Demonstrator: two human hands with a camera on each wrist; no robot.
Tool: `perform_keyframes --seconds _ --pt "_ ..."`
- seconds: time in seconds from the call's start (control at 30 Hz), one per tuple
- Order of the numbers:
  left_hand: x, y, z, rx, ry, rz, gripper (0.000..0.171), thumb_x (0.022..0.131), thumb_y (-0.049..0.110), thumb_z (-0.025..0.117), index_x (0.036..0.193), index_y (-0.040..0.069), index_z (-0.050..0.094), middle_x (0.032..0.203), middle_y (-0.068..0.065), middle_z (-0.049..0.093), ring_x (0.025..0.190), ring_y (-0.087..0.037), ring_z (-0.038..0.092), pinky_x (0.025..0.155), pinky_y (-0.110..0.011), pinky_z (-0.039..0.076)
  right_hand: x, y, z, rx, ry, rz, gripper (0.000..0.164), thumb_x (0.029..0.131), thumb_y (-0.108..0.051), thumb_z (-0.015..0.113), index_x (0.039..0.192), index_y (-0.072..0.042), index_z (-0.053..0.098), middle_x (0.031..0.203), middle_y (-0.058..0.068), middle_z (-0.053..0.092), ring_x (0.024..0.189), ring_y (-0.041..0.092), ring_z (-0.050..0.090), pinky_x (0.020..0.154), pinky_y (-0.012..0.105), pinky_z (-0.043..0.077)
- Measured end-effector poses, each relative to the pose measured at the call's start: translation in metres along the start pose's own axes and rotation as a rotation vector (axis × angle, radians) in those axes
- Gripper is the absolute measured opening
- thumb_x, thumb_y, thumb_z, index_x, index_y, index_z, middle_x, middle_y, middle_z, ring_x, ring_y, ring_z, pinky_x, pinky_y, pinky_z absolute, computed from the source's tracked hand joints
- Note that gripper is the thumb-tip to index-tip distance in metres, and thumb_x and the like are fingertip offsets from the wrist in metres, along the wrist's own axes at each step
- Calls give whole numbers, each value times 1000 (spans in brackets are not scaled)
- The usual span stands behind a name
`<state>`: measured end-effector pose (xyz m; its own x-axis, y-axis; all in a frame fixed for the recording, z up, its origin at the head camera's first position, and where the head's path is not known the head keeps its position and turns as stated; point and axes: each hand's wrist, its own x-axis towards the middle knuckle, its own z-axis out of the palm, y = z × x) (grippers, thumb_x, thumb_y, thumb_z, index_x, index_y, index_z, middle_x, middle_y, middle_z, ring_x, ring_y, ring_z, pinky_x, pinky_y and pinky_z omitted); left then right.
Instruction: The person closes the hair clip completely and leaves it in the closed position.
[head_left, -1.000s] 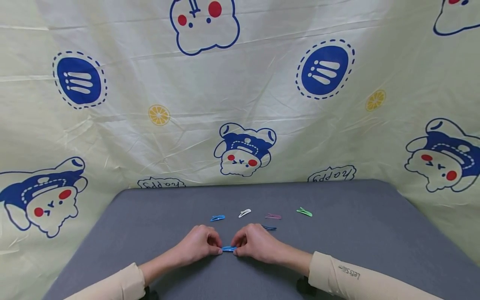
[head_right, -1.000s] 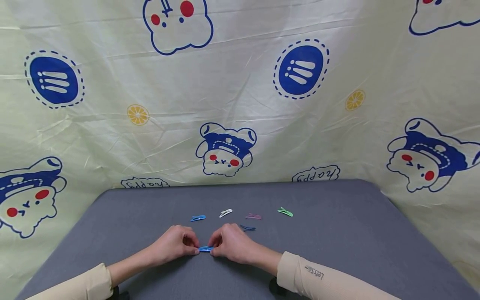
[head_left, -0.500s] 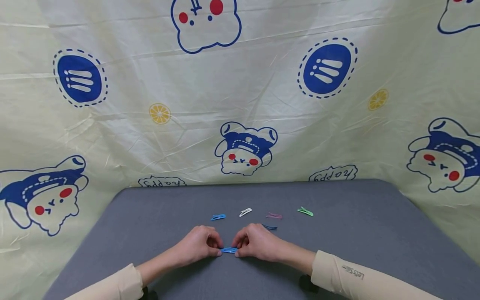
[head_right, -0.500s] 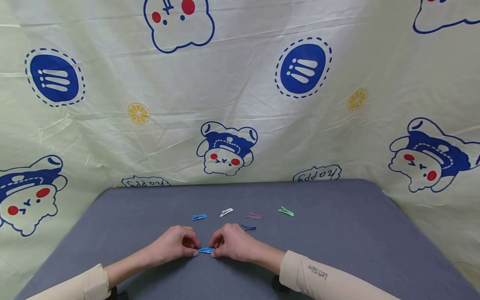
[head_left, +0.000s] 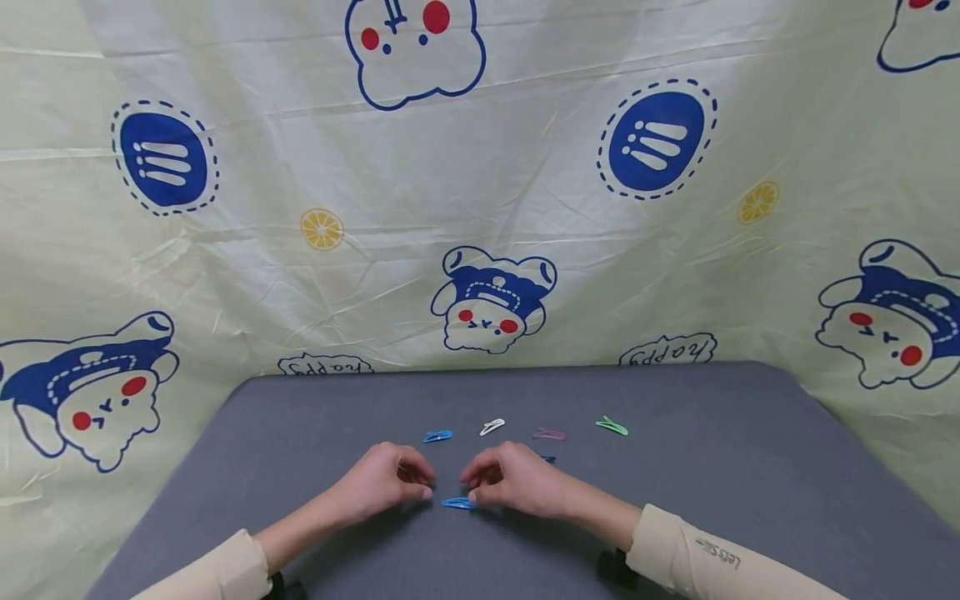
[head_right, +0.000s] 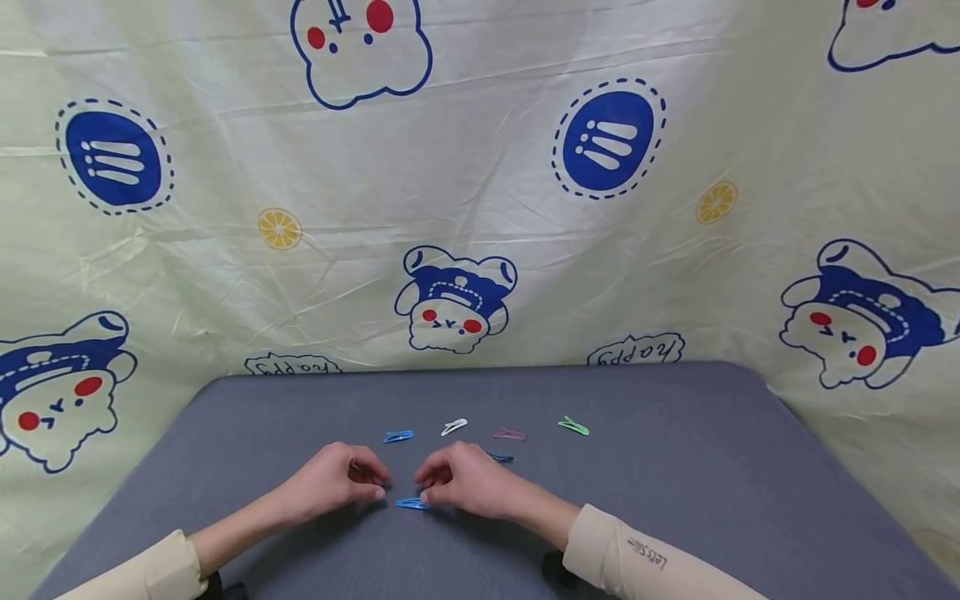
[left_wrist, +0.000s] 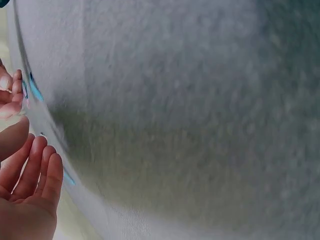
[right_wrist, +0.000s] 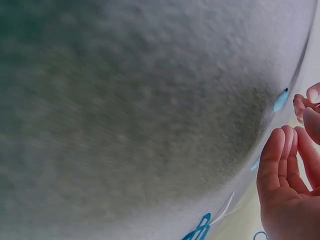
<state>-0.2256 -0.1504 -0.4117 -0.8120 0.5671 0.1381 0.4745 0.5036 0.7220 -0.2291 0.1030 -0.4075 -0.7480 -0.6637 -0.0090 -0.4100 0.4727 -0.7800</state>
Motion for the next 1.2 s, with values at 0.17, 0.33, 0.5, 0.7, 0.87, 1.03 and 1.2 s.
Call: perform_keyframes --seconds 0.17,0.33,0.5,0.7,0.87,1.03,1.2 --pt "3 -3 -12 43 40 -27 11 83 8 78 93 5 74 83 8 67 75 -8 60 67 -26 50 7 0 -5 -11 41 -10 20 90 -13 72 110 -8 73 94 -8 69 81 8 61 72 26 51" --pt "7 -8 -23 57 88 -47 13 84 9 78 96 4 74 84 7 66 77 -13 60 70 -27 50 15 1 -10 -39 104 -38 21 91 -15 71 111 -7 72 92 -11 66 84 10 60 75 27 51" --pt "11 -15 -31 44 115 -60 15 85 9 77 98 2 74 85 4 67 79 -16 60 70 -28 51 25 0 -16 -8 145 -56 22 93 -13 69 113 -5 71 94 -7 67 87 14 59 77 29 50" --pt "17 -30 -39 48 141 -97 16 83 9 77 98 2 74 85 2 67 78 -15 59 68 -29 50 38 -2 -20 -5 187 -41 22 94 -14 68 114 -7 71 96 -7 67 90 15 59 78 31 51" --pt "20 -43 -45 36 132 -105 17 83 8 77 97 1 73 85 1 68 78 -15 60 66 -29 49 49 -1 -25 -36 185 -40 23 94 -14 68 116 -7 71 100 -6 67 91 13 59 80 31 51" --pt "25 -50 -50 54 117 -91 16 84 8 77 97 1 74 86 0 69 79 -15 60 69 -29 49 60 0 -29 -83 167 -48 24 94 -15 68 116 -7 71 101 -5 68 90 13 59 82 32 50" --pt "33 -53 -52 53 84 -100 17 85 10 77 99 2 74 87 0 68 79 -15 60 68 -32 49 70 5 -33 -119 127 -58 25 94 -15 68 117 -6 70 107 2 70 92 13 59 82 33 50"
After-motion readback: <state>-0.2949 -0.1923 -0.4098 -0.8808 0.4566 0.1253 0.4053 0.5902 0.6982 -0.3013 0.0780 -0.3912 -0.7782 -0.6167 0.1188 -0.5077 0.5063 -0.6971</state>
